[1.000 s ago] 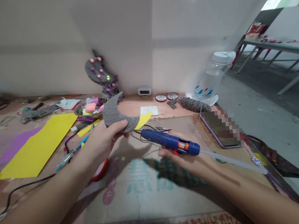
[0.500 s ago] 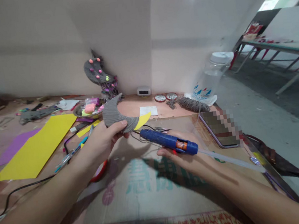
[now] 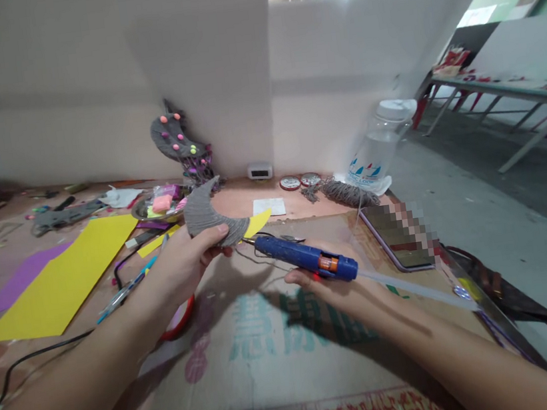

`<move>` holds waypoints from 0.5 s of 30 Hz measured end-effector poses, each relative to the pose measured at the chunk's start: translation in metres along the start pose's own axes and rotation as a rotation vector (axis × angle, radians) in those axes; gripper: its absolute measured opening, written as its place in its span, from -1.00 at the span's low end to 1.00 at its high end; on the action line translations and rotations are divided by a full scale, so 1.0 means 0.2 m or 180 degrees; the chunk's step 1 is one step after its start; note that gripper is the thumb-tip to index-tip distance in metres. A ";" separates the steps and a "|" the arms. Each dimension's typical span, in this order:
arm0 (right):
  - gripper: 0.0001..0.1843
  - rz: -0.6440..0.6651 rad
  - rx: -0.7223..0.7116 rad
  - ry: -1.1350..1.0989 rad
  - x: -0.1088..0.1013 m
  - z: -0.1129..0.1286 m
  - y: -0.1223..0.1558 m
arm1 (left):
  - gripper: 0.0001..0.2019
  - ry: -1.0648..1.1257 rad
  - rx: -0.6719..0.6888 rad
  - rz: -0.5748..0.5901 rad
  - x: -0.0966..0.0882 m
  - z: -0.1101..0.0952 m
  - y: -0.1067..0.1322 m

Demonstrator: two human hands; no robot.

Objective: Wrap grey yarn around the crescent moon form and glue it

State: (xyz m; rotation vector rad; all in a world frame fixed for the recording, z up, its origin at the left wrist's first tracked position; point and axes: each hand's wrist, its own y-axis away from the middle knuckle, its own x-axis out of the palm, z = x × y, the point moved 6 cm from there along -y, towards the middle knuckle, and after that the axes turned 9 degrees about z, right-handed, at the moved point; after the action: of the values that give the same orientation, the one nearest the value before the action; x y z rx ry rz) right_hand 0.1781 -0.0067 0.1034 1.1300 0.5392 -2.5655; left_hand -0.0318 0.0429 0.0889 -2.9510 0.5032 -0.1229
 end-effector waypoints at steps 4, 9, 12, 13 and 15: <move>-0.63 -0.0207 -0.0038 -0.0063 -0.01 0.02 0.01 | -0.75 -0.0012 0.0001 -0.0063 0.00 -0.02 0.00; -0.64 -0.0112 -0.0021 -0.0246 0.00 0.05 0.00 | -0.78 0.0006 -0.0116 -0.0164 0.01 -0.02 0.01; -0.65 -0.0165 0.0015 -0.0295 -0.02 0.05 0.00 | -0.76 0.0072 -0.0065 -0.0109 0.01 -0.02 0.01; -0.66 -0.0178 0.0052 -0.0298 -0.02 0.05 0.00 | -0.76 0.0087 -0.0040 -0.0098 0.01 -0.02 0.01; -0.66 -0.0177 0.0127 -0.0273 -0.02 0.03 0.01 | -0.75 0.0079 -0.0022 -0.0101 0.01 -0.01 0.01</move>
State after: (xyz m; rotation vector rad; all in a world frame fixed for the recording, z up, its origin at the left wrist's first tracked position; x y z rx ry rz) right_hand 0.1781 -0.0099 0.1101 1.0259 0.5079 -2.6695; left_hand -0.0312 0.0405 0.0911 -2.9685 0.4613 -0.1618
